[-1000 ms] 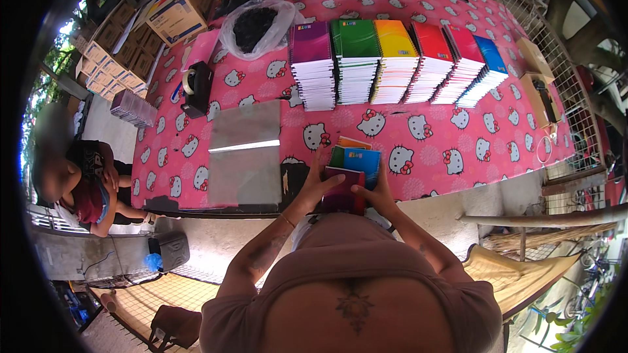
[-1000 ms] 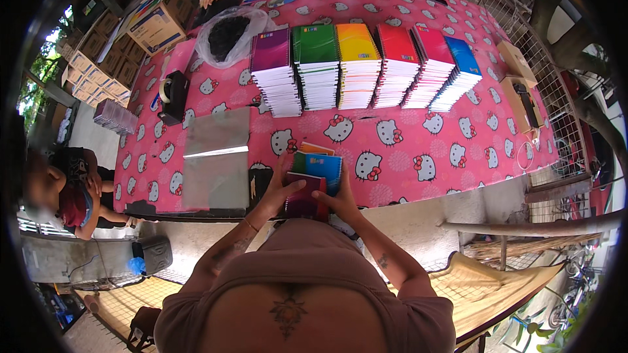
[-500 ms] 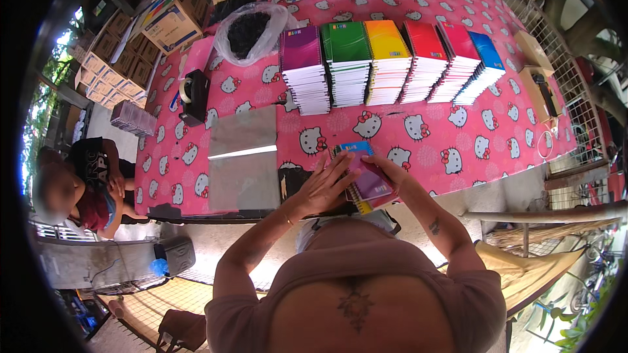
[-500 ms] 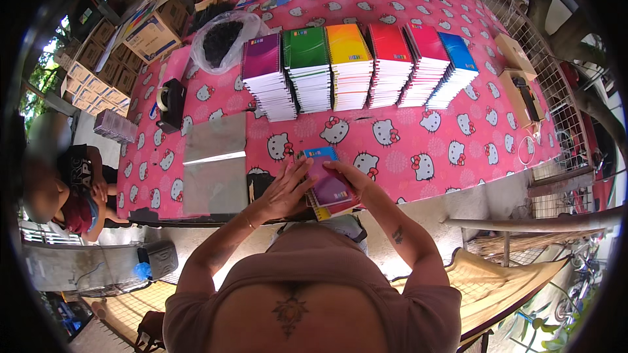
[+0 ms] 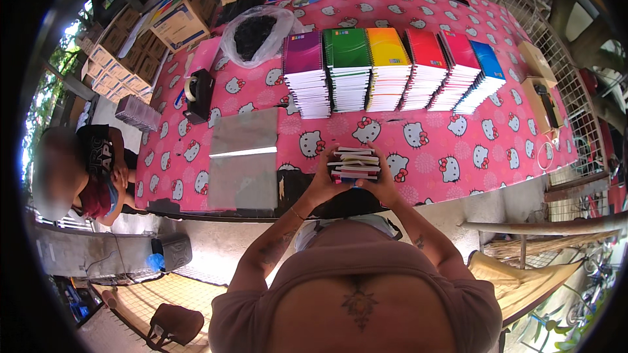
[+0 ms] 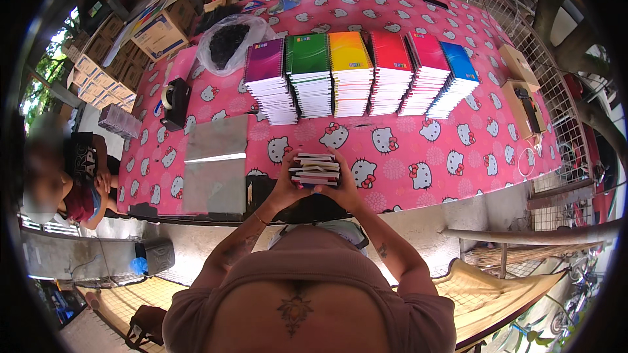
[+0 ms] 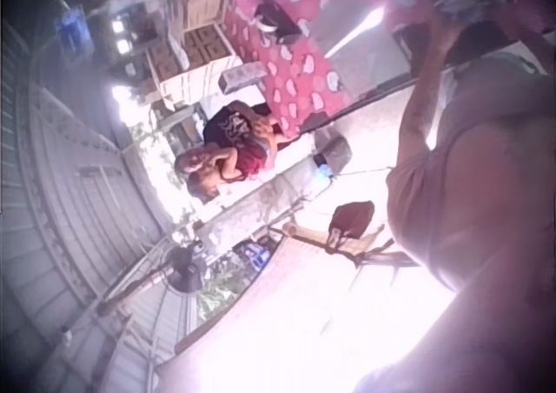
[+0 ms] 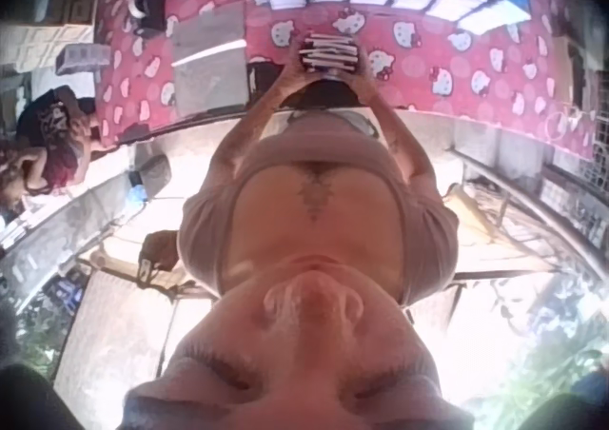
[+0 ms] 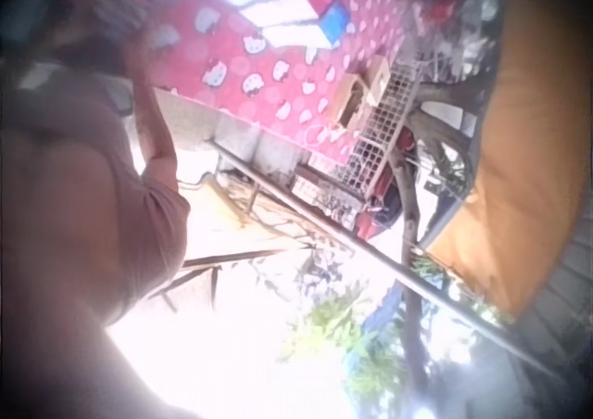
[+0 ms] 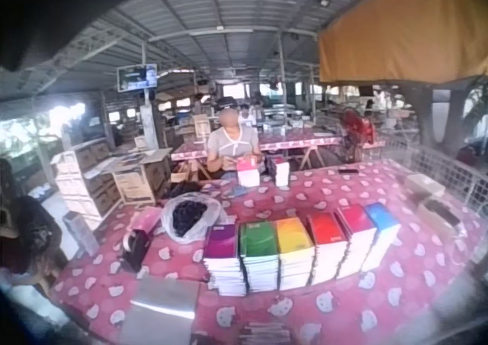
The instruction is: The person repeatedly picks up small notebooks from a table, places them into clear plastic bags, and seals the bags. The notebooks are arranged in color-coded stacks on a pink Hello Kitty tablecloth. The person handles the notebooks one at a time and places the sealed bags back on the table.
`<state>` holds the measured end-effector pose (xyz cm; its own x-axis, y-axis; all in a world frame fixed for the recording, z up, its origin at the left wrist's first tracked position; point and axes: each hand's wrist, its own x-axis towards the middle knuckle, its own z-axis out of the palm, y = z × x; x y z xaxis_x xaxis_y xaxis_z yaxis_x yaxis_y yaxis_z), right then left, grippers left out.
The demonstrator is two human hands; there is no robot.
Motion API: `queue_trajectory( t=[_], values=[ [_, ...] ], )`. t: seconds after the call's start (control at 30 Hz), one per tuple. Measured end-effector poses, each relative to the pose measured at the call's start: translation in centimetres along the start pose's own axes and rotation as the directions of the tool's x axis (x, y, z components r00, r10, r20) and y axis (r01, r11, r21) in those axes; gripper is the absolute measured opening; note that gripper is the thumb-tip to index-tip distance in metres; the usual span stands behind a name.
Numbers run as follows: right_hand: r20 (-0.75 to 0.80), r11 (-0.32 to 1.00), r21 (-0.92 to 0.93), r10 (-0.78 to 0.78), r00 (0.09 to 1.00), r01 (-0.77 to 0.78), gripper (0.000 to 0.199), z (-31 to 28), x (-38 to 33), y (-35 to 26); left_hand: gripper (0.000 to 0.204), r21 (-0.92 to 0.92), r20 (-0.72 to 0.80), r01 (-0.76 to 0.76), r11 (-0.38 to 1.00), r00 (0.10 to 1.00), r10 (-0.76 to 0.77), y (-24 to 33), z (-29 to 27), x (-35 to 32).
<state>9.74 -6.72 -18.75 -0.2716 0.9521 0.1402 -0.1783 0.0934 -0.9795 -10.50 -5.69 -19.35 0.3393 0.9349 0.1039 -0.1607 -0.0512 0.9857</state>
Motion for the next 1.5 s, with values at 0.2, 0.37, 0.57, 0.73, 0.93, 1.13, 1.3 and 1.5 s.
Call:
queue_trajectory(
  t=[0.2, 0.37, 0.57, 0.73, 0.93, 1.13, 1.3, 1.5],
  values=[
    [-0.026, 0.986, -0.023, -0.166, 0.986, 0.166, 0.118, 0.9, 0.1, -1.4, 0.109, 0.057, 0.028, -0.012, 0.998, 1.000, 0.011, 2.8, 0.0, -0.7],
    [-0.087, 0.966, -0.204, -0.177, 0.980, 0.157, 0.120, 1.2, 0.5, 0.6, 0.102, 0.170, 0.040, -0.042, 0.984, 0.999, 0.036, 2.3, 0.8, -0.3],
    [-0.106, 0.971, -0.149, -0.207, 0.973, 0.190, 0.121, 1.5, 1.1, 1.4, 0.091, -0.003, 0.032, 0.064, 0.998, 0.997, -0.064, 2.7, -0.1, 0.1],
    [-0.068, 0.980, -0.137, -0.156, 0.985, 0.146, 0.105, 2.0, 0.2, 1.1, 0.084, 0.092, 0.068, -0.005, 0.996, 0.998, -0.001, 0.8, -0.2, -0.5],
    [0.019, 0.979, -0.197, -0.049, 0.999, 0.052, 0.090, 1.2, 0.0, 1.2, 0.079, 0.440, 0.145, 0.047, 0.897, 0.982, -0.123, 3.2, -1.5, -0.3],
    [0.049, 0.985, -0.168, -0.026, 0.998, 0.034, 0.082, 0.4, -0.3, 2.4, 0.096, 0.944, 0.236, -0.268, 0.190, 0.956, 0.176, 10.6, 4.0, -0.4],
    [0.017, 0.997, -0.057, 0.055, 0.998, -0.054, 0.081, 0.3, 0.1, 2.9, 0.093, 0.946, 0.275, -0.271, 0.179, 0.961, 0.004, 8.6, 2.7, 0.7],
    [0.020, 0.842, -0.517, -0.167, 0.986, 0.153, 0.077, 7.0, 3.8, -2.2, 0.068, 0.863, -0.217, 0.108, 0.494, 0.962, 0.168, 10.3, -6.8, -2.9]
  ],
)
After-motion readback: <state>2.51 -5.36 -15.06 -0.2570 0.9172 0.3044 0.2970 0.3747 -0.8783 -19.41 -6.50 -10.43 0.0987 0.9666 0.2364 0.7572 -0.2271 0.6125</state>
